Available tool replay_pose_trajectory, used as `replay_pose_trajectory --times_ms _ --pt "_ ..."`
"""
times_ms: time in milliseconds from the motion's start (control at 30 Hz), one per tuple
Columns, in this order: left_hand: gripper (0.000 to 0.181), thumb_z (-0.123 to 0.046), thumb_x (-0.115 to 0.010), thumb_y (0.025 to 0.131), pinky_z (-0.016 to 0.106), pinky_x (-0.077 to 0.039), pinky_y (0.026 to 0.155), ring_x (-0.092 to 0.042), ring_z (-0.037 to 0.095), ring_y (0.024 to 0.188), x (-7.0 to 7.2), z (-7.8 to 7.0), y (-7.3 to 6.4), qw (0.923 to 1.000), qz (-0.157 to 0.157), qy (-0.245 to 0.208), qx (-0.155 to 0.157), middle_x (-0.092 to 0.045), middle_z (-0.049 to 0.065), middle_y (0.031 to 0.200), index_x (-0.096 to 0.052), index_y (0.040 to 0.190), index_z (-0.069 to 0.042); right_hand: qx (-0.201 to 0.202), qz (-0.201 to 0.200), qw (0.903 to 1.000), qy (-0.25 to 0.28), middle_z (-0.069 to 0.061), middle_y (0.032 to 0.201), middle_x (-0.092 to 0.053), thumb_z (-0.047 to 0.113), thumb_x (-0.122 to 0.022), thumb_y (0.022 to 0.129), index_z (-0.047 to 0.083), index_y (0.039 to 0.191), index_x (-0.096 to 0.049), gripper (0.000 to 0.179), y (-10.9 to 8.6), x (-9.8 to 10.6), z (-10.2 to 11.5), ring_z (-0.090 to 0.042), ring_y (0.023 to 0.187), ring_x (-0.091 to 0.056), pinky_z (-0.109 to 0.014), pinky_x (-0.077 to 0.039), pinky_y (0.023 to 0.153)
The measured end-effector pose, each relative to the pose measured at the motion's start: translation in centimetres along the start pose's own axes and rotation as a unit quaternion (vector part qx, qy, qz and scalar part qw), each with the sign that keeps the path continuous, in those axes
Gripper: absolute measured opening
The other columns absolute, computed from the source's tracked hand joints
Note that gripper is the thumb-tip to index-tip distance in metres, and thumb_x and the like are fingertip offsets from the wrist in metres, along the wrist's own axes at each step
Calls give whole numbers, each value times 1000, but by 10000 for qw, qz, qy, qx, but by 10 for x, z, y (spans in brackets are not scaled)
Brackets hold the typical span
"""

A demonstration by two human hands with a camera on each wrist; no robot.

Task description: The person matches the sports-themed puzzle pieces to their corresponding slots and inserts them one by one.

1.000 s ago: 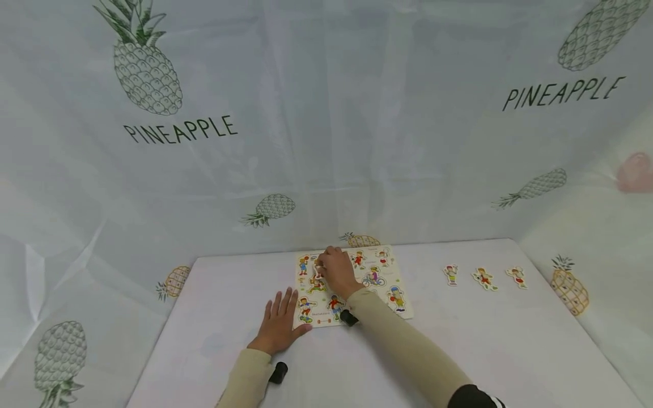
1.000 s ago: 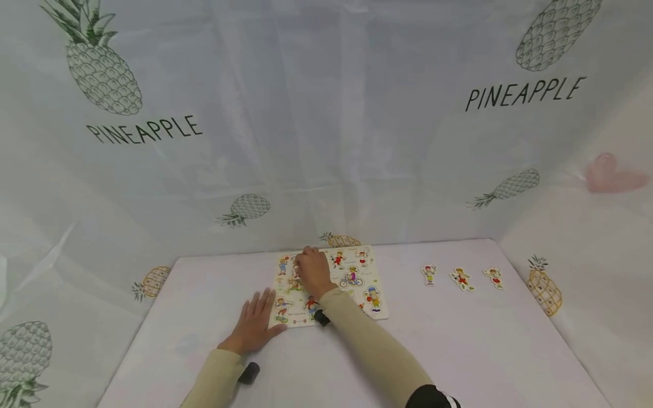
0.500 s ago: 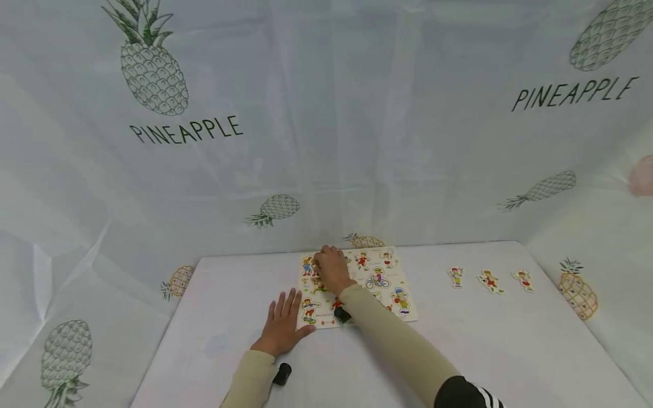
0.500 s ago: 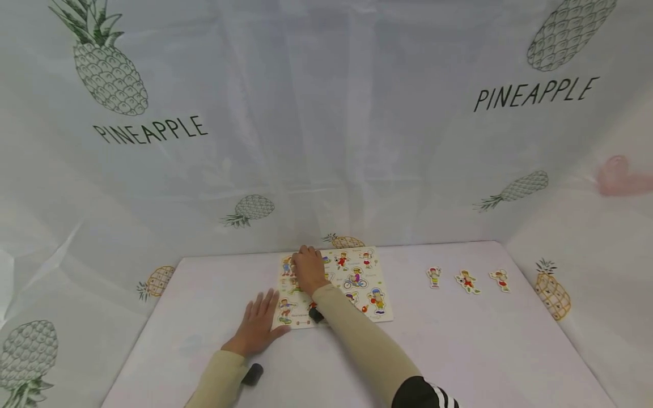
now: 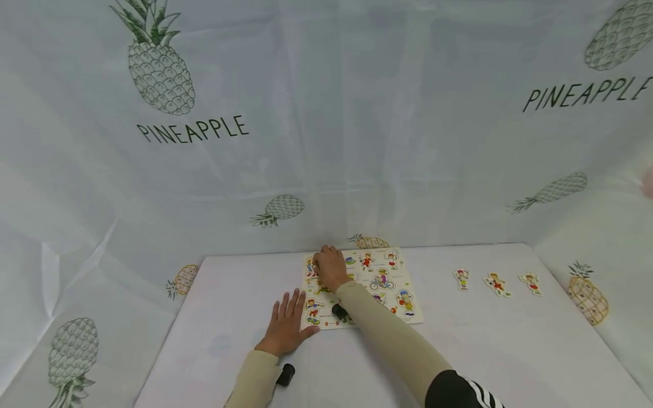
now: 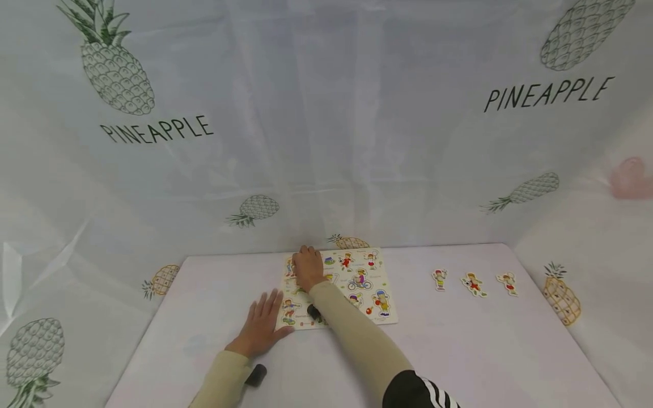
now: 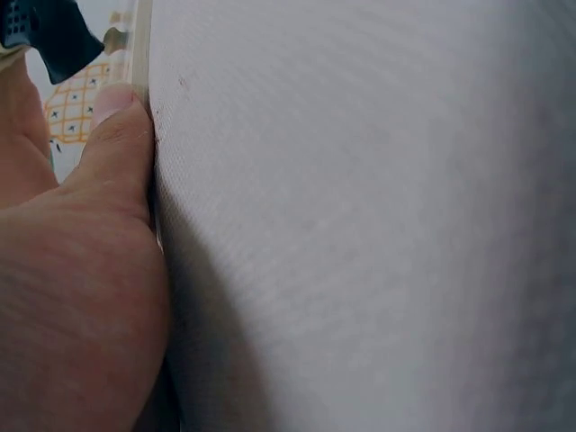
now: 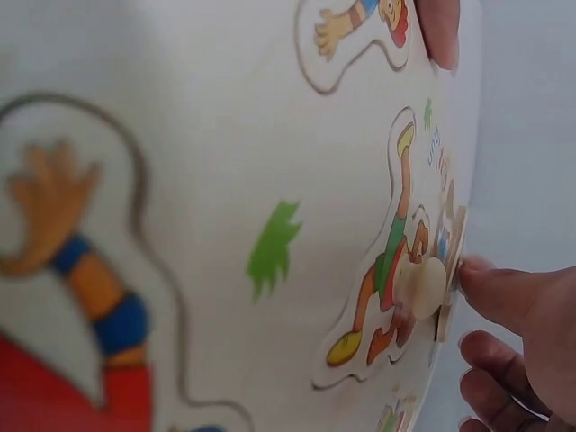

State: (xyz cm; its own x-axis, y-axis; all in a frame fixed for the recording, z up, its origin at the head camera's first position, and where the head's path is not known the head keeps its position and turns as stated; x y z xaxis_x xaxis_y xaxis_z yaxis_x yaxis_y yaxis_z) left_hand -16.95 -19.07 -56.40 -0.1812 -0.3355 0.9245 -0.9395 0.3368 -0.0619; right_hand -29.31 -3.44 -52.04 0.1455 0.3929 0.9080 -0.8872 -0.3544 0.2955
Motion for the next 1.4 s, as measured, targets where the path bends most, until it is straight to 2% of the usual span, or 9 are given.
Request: replay_pose_trajectory --times_ms 200,400,533,800,967,1067,1200,1400 --pt "96 -56 -64 101 68 -15 127 -17 51 158 -4 1 1 9998 -56 173 -12 -21 26 173 -25 165 4 -159 106 9998 -73 -4 95 -64 17 -81 96 14 88 -75 10 7 -7 2 -24 94 -62 -44 -55 90" --pt "96 -55 -65 101 69 -14 126 -16 52 158 -6 5 3 9999 -147 69 -20 -21 25 173 -24 166 3 -237 162 9996 -2 -5 99 -65 17 -79 97 13 93 -78 6 12 -12 8 -25 99 -63 -45 -54 95" --pt "95 -52 -69 99 68 -16 126 -18 52 158 -8 6 4 9997 -179 156 -10 -23 25 173 -27 164 3 -240 219 9995 7 -5 98 -65 17 -79 97 13 93 -78 5 14 -12 11 -25 99 -62 -45 -54 95" --pt "98 -58 -67 98 67 -17 126 -18 49 159 -16 11 7 9992 -146 380 39 -22 21 174 -27 165 0 -294 358 9989 -67 -4 97 -63 16 -79 98 15 88 -76 10 16 -12 12 -24 97 -62 -45 -54 95" --pt "98 -60 -65 98 67 -19 126 -19 49 159 -18 13 9 9990 -219 386 -12 -23 22 173 -27 165 0 -303 363 9988 -153 -5 99 -65 18 -78 99 15 92 -77 7 15 -10 10 -25 99 -62 -45 -54 96" --pt "100 -66 -60 99 67 -19 126 -20 50 158 -20 13 9 9988 -226 429 -46 -24 23 173 -26 165 0 -327 318 9988 -176 -5 101 -66 19 -78 98 14 98 -78 4 11 -7 7 -26 101 -63 -45 -54 96" --pt "102 -74 -50 99 66 -17 127 -18 48 159 -18 12 7 9986 -120 520 -5 -21 21 174 -23 167 -1 -275 134 9995 -51 -7 103 -68 18 -82 95 13 105 -80 11 4 1 2 -27 102 -64 -47 -55 95" --pt "103 -70 -53 100 67 -13 127 -14 49 160 -10 8 5 9994 50 316 90 -18 23 174 -20 167 0 -94 -149 9998 -37 -8 103 -67 17 -84 92 11 107 -80 17 -9 18 -13 -28 97 -62 -48 -55 92"
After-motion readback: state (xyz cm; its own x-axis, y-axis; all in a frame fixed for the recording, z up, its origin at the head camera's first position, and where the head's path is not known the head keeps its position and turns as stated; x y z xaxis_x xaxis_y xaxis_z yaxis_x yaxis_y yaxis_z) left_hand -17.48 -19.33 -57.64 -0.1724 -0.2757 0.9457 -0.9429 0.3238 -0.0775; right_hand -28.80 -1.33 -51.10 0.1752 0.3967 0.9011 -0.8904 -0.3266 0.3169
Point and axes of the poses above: each hand's wrist, its own y-axis towards the middle knuckle, its own x-axis out of the back of the hand, z = x × y, the point moved 2 cm from there along y, towards the middle knuckle
